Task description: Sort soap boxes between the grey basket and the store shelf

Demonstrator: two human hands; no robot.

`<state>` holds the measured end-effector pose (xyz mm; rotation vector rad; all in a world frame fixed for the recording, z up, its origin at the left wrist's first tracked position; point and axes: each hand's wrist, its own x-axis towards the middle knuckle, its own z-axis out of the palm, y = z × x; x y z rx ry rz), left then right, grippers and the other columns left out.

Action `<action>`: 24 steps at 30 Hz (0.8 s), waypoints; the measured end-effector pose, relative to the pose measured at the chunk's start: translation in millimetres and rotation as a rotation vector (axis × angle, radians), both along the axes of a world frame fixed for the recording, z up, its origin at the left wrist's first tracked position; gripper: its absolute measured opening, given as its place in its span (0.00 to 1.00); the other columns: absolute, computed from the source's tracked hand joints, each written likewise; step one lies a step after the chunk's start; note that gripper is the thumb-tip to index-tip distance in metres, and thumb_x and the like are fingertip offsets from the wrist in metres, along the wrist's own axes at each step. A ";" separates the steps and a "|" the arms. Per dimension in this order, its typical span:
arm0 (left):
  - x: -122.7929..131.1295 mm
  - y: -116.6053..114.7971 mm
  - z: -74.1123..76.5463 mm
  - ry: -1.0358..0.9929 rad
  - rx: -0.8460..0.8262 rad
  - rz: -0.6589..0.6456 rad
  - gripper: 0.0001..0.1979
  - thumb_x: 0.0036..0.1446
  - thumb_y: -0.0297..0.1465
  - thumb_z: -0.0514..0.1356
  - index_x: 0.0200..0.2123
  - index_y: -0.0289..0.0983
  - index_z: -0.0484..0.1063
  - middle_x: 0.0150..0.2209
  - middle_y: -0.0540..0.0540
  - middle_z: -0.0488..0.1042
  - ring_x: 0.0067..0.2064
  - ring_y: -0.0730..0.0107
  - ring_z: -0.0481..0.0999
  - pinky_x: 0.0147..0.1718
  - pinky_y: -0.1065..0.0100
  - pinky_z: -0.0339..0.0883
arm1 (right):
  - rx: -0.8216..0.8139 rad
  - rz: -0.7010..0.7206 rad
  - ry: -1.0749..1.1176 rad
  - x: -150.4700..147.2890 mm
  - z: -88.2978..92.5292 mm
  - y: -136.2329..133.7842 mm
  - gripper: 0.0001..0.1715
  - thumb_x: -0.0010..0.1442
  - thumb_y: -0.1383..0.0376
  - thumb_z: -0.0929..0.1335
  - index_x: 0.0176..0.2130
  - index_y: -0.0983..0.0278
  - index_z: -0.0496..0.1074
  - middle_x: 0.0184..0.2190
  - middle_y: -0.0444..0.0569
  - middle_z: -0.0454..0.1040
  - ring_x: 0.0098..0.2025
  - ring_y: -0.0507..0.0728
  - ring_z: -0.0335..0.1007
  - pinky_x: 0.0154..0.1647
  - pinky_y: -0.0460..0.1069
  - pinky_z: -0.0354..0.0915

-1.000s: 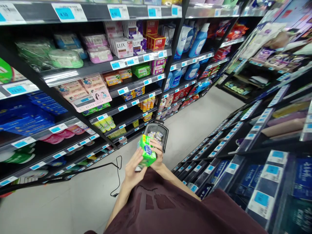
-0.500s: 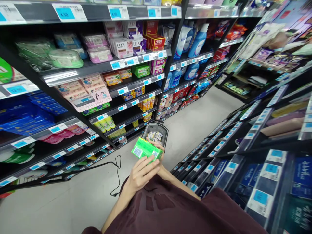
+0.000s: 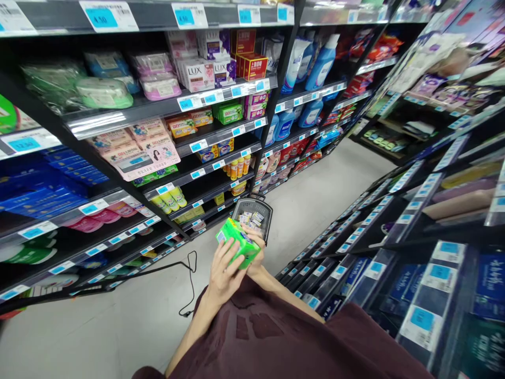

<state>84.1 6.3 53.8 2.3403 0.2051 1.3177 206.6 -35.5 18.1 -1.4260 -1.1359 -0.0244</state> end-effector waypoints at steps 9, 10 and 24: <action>-2.6 13.5 -15.9 -0.130 -0.647 0.138 0.37 0.51 0.27 0.72 0.62 0.42 0.64 0.67 0.35 0.63 0.68 0.47 0.63 0.64 0.47 0.63 | -0.013 0.034 -0.412 19.6 12.8 6.1 0.33 0.57 0.72 0.68 0.60 0.55 0.66 0.50 0.49 0.78 0.54 0.62 0.72 0.68 0.68 0.55; -4.0 16.1 -19.8 -0.173 -0.782 0.126 0.37 0.50 0.28 0.72 0.62 0.43 0.64 0.67 0.36 0.63 0.68 0.47 0.63 0.64 0.50 0.63 | -0.066 0.080 -0.441 20.7 15.4 6.8 0.34 0.57 0.71 0.69 0.61 0.56 0.65 0.51 0.49 0.78 0.54 0.62 0.72 0.69 0.68 0.53; -29.8 27.6 -47.3 -0.192 -1.553 0.047 0.39 0.47 0.40 0.72 0.62 0.47 0.65 0.63 0.40 0.67 0.55 0.52 0.75 0.43 0.61 0.76 | -0.382 0.412 0.369 15.3 15.7 5.7 0.62 0.42 0.58 0.82 0.67 0.57 0.54 0.54 0.51 0.72 0.54 0.60 0.73 0.58 0.55 0.67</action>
